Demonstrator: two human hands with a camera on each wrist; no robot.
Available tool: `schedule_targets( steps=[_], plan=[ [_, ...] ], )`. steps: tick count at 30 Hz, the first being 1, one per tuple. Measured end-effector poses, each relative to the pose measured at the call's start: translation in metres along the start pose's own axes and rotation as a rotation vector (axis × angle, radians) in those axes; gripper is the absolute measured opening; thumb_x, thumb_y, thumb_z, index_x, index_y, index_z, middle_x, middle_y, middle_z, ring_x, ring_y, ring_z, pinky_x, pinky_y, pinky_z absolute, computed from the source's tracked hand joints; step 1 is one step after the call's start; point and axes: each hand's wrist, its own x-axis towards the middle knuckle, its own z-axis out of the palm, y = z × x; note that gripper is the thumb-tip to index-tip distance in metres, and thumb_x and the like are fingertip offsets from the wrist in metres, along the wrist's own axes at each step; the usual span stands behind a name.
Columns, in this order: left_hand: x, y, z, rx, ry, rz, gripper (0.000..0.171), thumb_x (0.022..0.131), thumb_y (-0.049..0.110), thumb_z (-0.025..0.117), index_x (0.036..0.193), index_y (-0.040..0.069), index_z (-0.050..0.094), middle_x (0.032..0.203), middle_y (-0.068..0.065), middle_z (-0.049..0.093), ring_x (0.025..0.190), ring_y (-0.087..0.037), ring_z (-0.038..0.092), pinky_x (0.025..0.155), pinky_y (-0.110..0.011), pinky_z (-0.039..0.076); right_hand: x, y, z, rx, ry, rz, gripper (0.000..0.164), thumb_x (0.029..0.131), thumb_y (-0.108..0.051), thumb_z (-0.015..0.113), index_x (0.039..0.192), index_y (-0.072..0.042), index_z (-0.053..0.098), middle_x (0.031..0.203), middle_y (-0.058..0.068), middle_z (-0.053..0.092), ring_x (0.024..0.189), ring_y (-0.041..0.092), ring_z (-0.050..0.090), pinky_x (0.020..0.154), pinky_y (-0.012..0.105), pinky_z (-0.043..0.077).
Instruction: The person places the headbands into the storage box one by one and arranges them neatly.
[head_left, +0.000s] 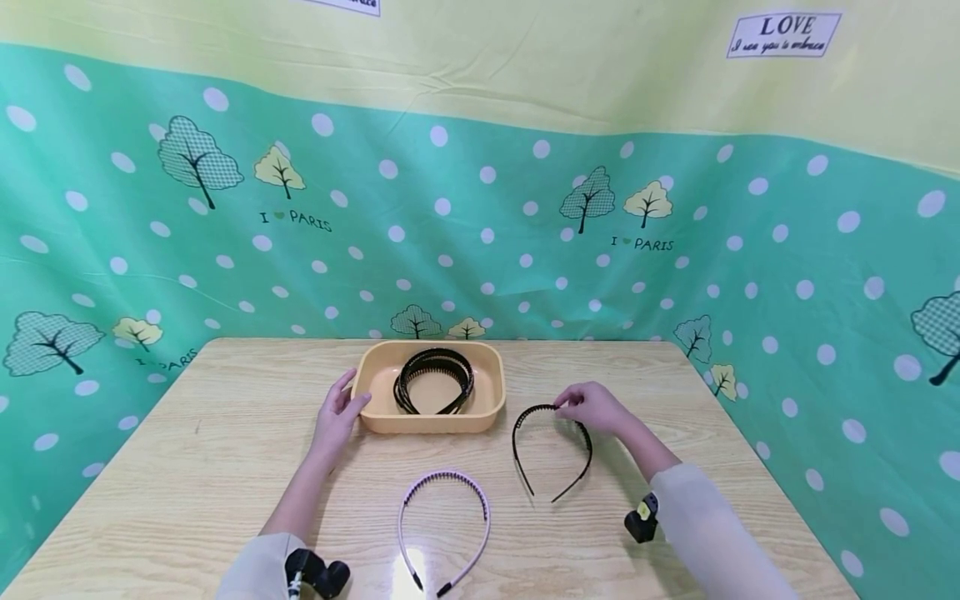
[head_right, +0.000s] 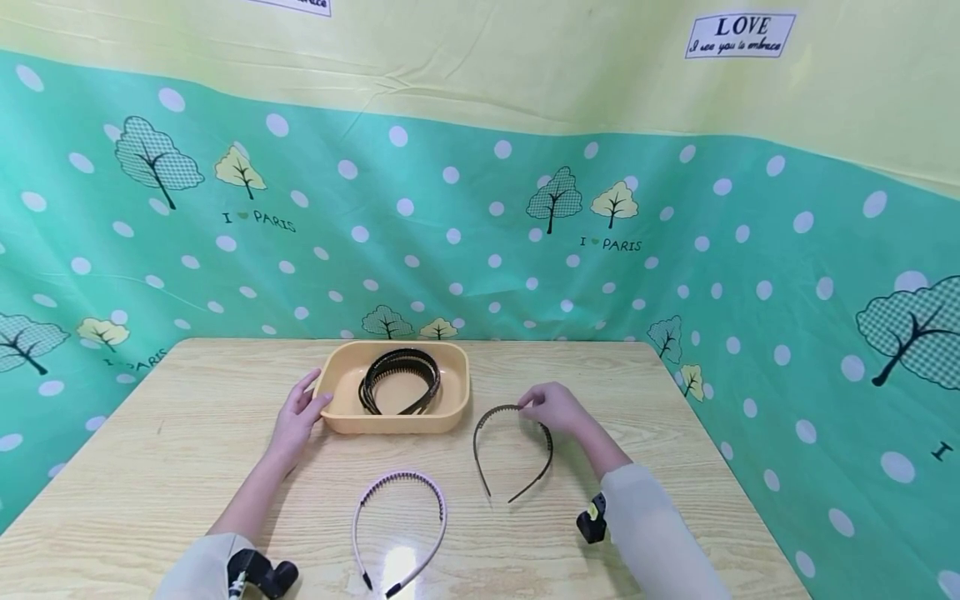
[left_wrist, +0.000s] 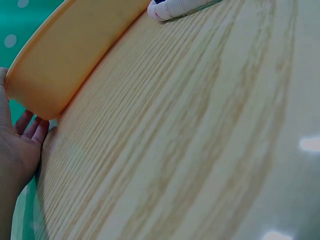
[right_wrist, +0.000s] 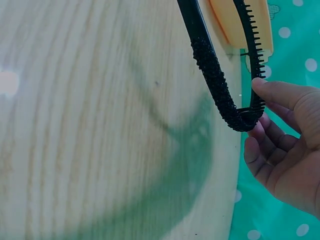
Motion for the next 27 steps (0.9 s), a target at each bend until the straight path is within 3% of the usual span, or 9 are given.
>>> schedule_targets(
  steps=[9, 19, 23, 27],
  plan=[
    [-0.001, 0.002, 0.000, -0.003, -0.015, -0.012, 0.060, 0.095, 0.026, 0.055, 0.148, 0.021, 0.026, 0.148, -0.016, 0.036, 0.127, -0.019, 0.039, 0.085, -0.001, 0.039, 0.004, -0.008, -0.008, -0.018, 0.004, -0.012, 0.016, 0.085, -0.016, 0.067, 0.097, -0.007, 0.070, 0.071, 0.001, 0.052, 0.065, 0.014, 0.046, 0.057, 0.025, 0.040],
    [-0.015, 0.028, 0.003, -0.025, -0.038, -0.030, 0.060, 0.096, 0.015, 0.052, 0.148, 0.011, 0.023, 0.148, -0.021, 0.032, 0.132, -0.027, 0.035, 0.081, 0.001, 0.039, 0.012, -0.020, -0.013, -0.024, 0.006, -0.002, 0.015, 0.085, -0.018, 0.067, 0.097, -0.009, 0.070, 0.074, 0.002, 0.053, 0.068, 0.015, 0.046, 0.057, 0.027, 0.040],
    [-0.015, 0.026, 0.003, -0.034, -0.038, -0.032, 0.060, 0.096, 0.015, 0.052, 0.148, 0.012, 0.023, 0.149, -0.020, 0.031, 0.133, -0.027, 0.035, 0.082, 0.001, 0.039, 0.014, -0.025, -0.015, -0.037, 0.010, -0.008, 0.016, 0.085, -0.019, 0.068, 0.098, -0.009, 0.070, 0.074, 0.002, 0.053, 0.068, 0.015, 0.046, 0.057, 0.026, 0.040],
    [-0.008, 0.015, 0.001, -0.024, -0.037, -0.026, 0.061, 0.096, 0.020, 0.054, 0.149, 0.017, 0.024, 0.150, -0.018, 0.031, 0.134, -0.026, 0.035, 0.082, 0.001, 0.039, 0.018, -0.031, -0.017, -0.048, 0.013, -0.013, 0.017, 0.085, -0.019, 0.067, 0.099, -0.009, 0.070, 0.075, 0.002, 0.053, 0.068, 0.015, 0.045, 0.057, 0.026, 0.039]
  ],
)
